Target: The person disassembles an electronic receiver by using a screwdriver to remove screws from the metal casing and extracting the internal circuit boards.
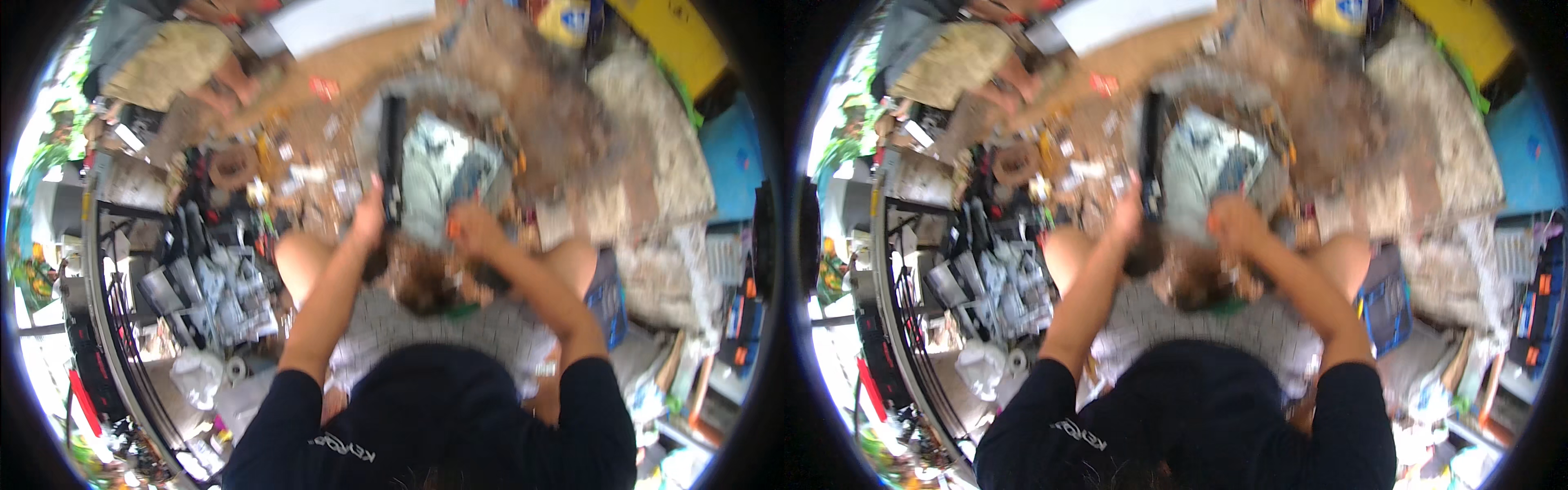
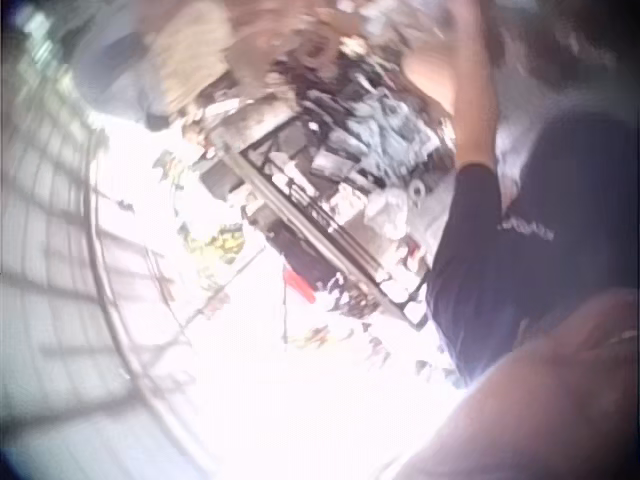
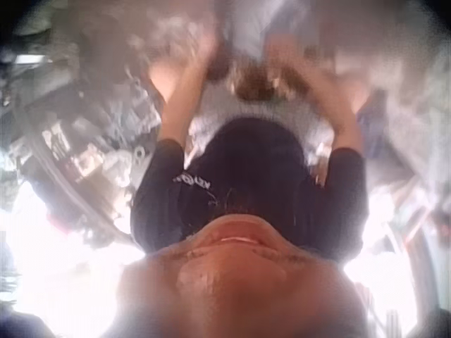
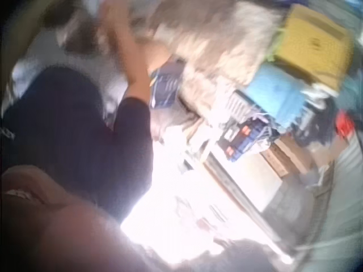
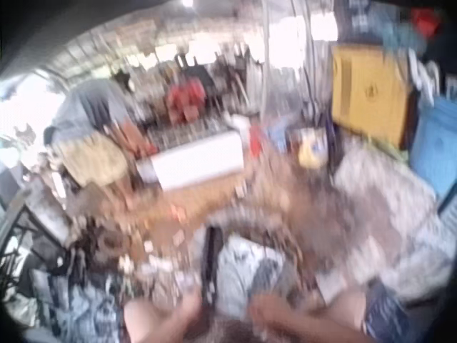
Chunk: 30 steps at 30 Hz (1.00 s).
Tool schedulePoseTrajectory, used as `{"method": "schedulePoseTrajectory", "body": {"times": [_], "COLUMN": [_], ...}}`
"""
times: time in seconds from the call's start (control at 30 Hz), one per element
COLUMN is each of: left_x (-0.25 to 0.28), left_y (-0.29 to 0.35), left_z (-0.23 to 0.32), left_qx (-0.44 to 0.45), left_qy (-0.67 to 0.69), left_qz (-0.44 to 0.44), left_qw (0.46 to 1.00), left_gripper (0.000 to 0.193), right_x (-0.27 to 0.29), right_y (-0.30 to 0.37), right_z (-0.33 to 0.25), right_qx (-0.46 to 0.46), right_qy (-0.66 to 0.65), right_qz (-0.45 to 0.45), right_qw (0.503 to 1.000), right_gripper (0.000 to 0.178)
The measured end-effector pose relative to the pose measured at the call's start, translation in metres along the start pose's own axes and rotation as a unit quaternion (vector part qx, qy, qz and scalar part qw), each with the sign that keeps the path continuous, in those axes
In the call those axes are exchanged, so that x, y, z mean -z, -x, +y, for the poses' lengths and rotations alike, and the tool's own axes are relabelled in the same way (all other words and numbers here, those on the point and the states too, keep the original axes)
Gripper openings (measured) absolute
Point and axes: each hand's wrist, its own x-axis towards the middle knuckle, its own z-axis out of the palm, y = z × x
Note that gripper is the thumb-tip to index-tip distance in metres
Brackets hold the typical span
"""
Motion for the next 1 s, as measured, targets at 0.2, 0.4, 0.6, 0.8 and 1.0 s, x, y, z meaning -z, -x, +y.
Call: {"method": "schedulePoseTrajectory", "body": {"times": [0.2, 0.4, 0.6, 0.8, 1.0], "left_x": [0.012, 0.01, 0.012, 0.005, 0.008], "left_y": [-0.026, -0.032, -0.035, -0.028, -0.03], "left_z": [-0.017, -0.017, -0.021, -0.016, -0.017], "left_qx": [-0.01, -0.013, -0.041, -0.027, -0.018], "left_qy": [0.156, 0.143, 0.138, 0.13, 0.127], "left_qz": [-0.136, -0.157, -0.159, -0.132, -0.133], "left_qw": [0.978, 0.977, 0.977, 0.982, 0.983], "left_gripper": [0.06, 0.061, 0.06, 0.062, 0.061], "right_x": [0.073, 0.088, 0.064, 0.061, 0.06], "right_y": [-0.015, -0.035, -0.045, -0.053, -0.05], "right_z": [-0.054, -0.078, -0.073, -0.077, -0.074], "right_qx": [-0.337, -0.342, -0.332, -0.336, -0.307], "right_qy": [-0.076, -0.162, -0.143, -0.141, -0.118], "right_qz": [-0.127, -0.156, -0.128, -0.135, -0.126], "right_qw": [0.93, 0.912, 0.924, 0.921, 0.936], "right_gripper": [0.038, 0.035, 0.037, 0.036, 0.035]}}
